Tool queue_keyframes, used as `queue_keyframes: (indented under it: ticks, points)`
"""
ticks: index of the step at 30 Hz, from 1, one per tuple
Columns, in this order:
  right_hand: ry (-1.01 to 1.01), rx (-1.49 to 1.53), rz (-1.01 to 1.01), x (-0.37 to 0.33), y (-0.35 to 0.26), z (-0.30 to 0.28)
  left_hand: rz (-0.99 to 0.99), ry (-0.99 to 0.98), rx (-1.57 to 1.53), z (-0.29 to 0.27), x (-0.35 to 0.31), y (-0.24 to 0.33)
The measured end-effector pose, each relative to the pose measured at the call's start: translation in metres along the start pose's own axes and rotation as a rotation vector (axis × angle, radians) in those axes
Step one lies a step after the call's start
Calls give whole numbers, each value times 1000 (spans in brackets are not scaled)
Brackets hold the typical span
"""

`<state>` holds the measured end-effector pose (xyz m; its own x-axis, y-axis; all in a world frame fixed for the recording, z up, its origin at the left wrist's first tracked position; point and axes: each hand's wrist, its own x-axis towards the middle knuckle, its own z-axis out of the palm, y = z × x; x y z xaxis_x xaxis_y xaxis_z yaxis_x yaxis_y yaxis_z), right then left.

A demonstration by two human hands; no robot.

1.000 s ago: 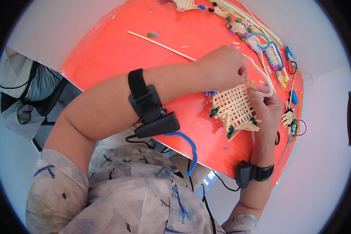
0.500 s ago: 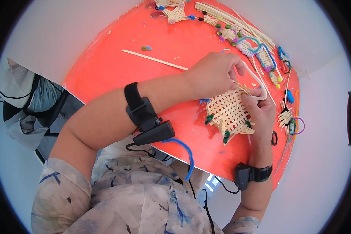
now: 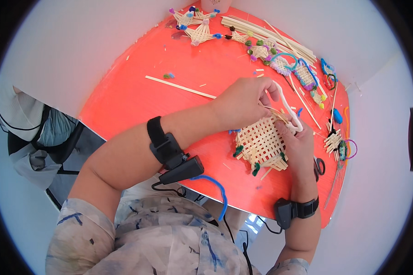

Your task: The recorder is weaving a small basket-like handicraft using bamboo strips and plastic twine.

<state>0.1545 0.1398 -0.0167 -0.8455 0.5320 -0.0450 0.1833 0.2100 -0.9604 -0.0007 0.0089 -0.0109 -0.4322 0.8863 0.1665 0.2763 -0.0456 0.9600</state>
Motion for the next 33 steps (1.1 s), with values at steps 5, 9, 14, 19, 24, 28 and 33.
queue_keyframes:
  ticks: [5, 9, 14, 19, 24, 28, 33]
  points:
    - [-8, 14, -76, 1, 0, 5, 21, -52, 1, -5, 0, -5]
    - [0, 12, -100, 2, 3, 5, 50, -13, 192, -7, -1, 3]
    - [-26, -11, -126, 4, 9, 2, 54, -7, 247, -8, -2, 8]
    - [-65, 83, -44, 3, 1, 6, -4, -47, 183, -9, -1, 4]
    - [-61, 131, -20, 1, 4, 4, 9, -35, 138, -5, -2, 1]
    - [-40, 114, -34, 2, 6, -1, -15, -9, 86, -5, -5, 12]
    - [-30, 107, -33, 3, 4, -1, 82, -8, 154, -6, -2, 1]
